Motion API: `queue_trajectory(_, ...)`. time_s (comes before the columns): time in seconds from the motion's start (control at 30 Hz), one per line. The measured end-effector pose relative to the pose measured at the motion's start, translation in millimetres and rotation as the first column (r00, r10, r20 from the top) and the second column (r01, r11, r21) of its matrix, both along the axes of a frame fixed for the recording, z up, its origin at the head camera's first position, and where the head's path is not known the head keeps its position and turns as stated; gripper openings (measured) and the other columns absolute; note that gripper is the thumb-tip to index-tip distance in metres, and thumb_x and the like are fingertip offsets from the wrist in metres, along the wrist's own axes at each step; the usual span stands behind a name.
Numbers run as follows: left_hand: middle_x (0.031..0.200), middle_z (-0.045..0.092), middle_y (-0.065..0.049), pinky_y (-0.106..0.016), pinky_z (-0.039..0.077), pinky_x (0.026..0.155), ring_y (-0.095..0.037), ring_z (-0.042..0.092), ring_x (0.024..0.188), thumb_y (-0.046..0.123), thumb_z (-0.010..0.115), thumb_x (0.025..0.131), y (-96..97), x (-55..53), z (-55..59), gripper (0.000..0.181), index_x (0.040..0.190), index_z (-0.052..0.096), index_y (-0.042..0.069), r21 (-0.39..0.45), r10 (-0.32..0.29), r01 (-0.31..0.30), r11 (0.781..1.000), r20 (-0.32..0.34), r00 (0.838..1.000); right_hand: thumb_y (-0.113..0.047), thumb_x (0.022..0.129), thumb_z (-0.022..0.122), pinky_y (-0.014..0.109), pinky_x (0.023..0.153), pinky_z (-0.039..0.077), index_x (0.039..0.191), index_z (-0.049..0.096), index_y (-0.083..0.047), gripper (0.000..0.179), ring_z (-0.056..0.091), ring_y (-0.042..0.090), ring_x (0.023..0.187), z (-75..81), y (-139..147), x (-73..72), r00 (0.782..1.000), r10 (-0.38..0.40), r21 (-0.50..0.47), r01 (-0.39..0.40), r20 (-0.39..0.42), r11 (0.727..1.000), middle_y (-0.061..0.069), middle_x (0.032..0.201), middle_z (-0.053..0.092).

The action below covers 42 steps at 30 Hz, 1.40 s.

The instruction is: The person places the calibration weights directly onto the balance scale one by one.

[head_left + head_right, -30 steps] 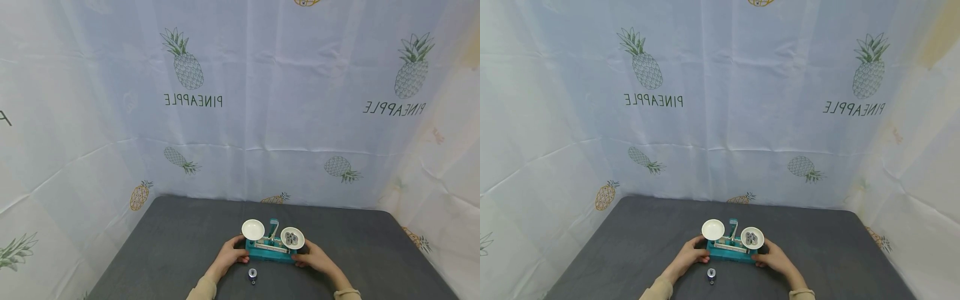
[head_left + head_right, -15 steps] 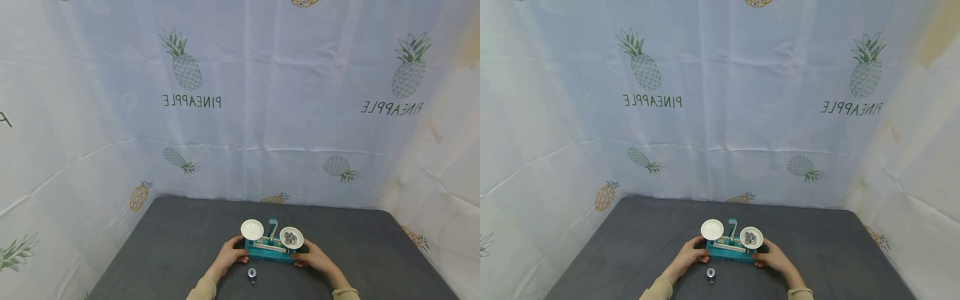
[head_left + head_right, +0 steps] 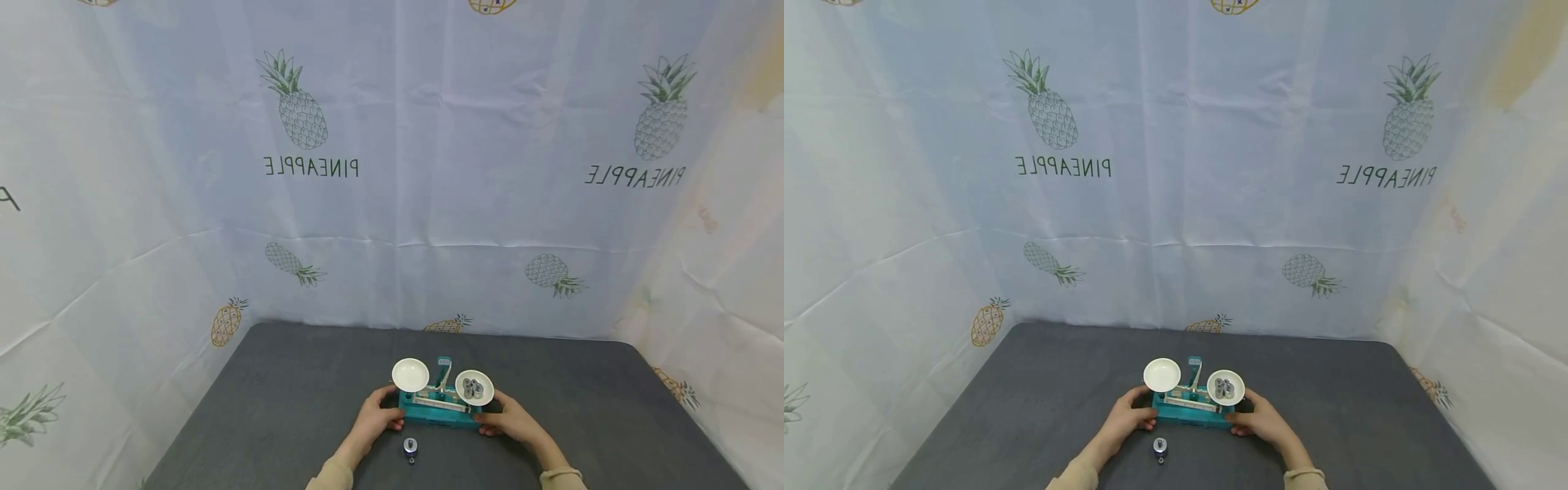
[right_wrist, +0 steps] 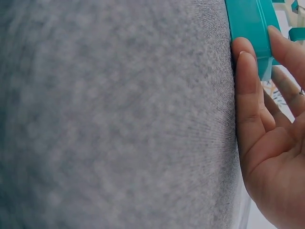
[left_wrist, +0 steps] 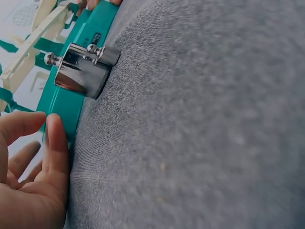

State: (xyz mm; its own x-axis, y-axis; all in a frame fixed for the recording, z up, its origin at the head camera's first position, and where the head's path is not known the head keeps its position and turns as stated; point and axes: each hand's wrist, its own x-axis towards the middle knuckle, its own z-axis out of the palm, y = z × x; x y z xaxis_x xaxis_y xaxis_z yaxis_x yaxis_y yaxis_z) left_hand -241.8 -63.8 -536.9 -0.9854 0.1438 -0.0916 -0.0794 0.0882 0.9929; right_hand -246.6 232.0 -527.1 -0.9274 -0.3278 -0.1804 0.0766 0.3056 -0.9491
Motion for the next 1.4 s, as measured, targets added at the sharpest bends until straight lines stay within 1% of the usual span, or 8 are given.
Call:
queue_trajectory(0.13, 0.102, 0.055, -0.019, -0.026, 0.055, 0.054, -0.009, 0.058, 0.061, 0.003, 0.065, 0.074, -2.0, 3.9, 2.4, 0.058, 0.128, 0.047, -0.007, -0.062, 0.022, -0.025, 0.998, -0.039, 0.999, -0.02, 0.084, 0.068, 0.034, 0.063, 0.059, 0.139, 0.019, 0.015, 0.083, 0.068, 0.017, 0.071, -0.1, 0, 0.6, 1.0, 0.001, -0.001, -0.001, -0.005, 1.0, 0.012, 0.096, 0.063)
queue_trajectory(0.23, 0.099, 0.056, -0.017, -0.026, 0.054, 0.053, -0.009, 0.057, 0.06, 0.004, 0.066, 0.074, -4.8, 7.9, 5.0, 0.055, 0.126, 0.05, -0.006, -0.093, 0.013, -0.019, 0.996, -0.058, 0.998, -0.019, 0.084, 0.068, 0.035, 0.063, 0.059, 0.139, 0.019, 0.015, 0.081, 0.068, 0.018, 0.071, -0.5, 0, 1.0, 1.0, -0.004, 0.001, 0.004, -0.008, 1.0, 0.013, 0.096, 0.063)
queue_trajectory(0.47, 0.105, 0.052, -0.017, -0.025, 0.052, 0.054, -0.009, 0.056, 0.06, 0.005, 0.067, 0.075, -10.9, 19.9, 11.8, 0.046, 0.118, 0.056, -0.005, -0.106, -0.028, 0.02, 0.994, -0.08, 0.996, -0.019, 0.085, 0.067, 0.036, 0.064, 0.059, 0.14, 0.019, 0.015, 0.08, 0.068, 0.018, 0.071, -1.8, 0, 0.5, 1.0, -0.01, 0.012, 0.01, -0.011, 1.0, 0.013, 0.096, 0.063)
queue_trajectory(0.6, 0.11, 0.052, -0.013, -0.023, 0.05, 0.054, -0.009, 0.055, 0.06, 0.007, 0.068, 0.076, -12.1, 26.0, 10.7, 0.04, 0.114, 0.059, -0.001, -0.126, -0.071, 0.062, 0.99, -0.067, 0.995, -0.019, 0.085, 0.067, 0.035, 0.063, 0.059, 0.14, 0.019, 0.015, 0.08, 0.068, 0.018, 0.071, -1.4, -1, 1.1, 1.0, -0.015, 0.012, 0.015, -0.011, 1.0, 0.014, 0.097, 0.063)
queue_trajectory(0.8, 0.105, 0.056, -0.014, -0.022, 0.048, 0.052, -0.008, 0.056, 0.059, 0.007, 0.068, 0.077, -12.6, 34.1, 10.5, 0.036, 0.111, 0.061, 0.0, -0.116, -0.169, 0.161, 0.98, -0.057, 0.984, -0.019, 0.084, 0.068, 0.035, 0.063, 0.059, 0.139, 0.02, 0.015, 0.08, 0.068, 0.017, 0.07, 0.2, -2, 2.0, 1.0, -0.015, 0.005, 0.015, -0.013, 1.0, 0.013, 0.095, 0.063)
queue_trajectory(1.0, 0.1, 0.062, -0.011, -0.021, 0.047, 0.051, -0.006, 0.055, 0.057, 0.005, 0.07, 0.076, -11.1, 40.9, 10.9, 0.034, 0.108, 0.062, -0.002, -0.098, -0.225, 0.22, 0.97, -0.036, 0.974, -0.02, 0.084, 0.068, 0.033, 0.063, 0.059, 0.141, 0.017, 0.014, 0.084, 0.067, 0.016, 0.07, -0.1, -2, 1.2, 1.0, -0.011, 0.004, 0.011, -0.002, 1.0, 0.013, 0.097, 0.063)
queue_trajectory(1.2, 0.095, 0.063, -0.006, -0.018, 0.048, 0.053, -0.004, 0.057, 0.059, 0.002, 0.07, 0.073, -9.4, 42.9, 7.4, 0.033, 0.105, 0.062, -0.005, -0.061, -0.261, 0.259, 0.964, -0.021, 0.965, -0.022, 0.083, 0.069, 0.033, 0.063, 0.059, 0.141, 0.016, 0.014, 0.086, 0.067, 0.016, 0.07, -0.7, -1, 0.7, 1.0, -0.01, 0.001, 0.01, 0.001, 1.0, 0.014, 0.098, 0.063)
queue_trajectory(1.4, 0.076, 0.066, -0.006, -0.018, 0.047, 0.053, -0.005, 0.059, 0.058, 0.001, 0.07, 0.072, -8.6, 43.1, 3.5, 0.032, 0.102, 0.063, -0.005, -0.059, -0.266, 0.265, 0.962, -0.02, 0.964, -0.022, 0.083, 0.069, 0.034, 0.063, 0.059, 0.141, 0.017, 0.014, 0.087, 0.067, 0.016, 0.07, -1.9, -1, 0.0, 1.0, -0.013, 0.0, 0.013, 0.001, 1.0, 0.012, 0.097, 0.063)
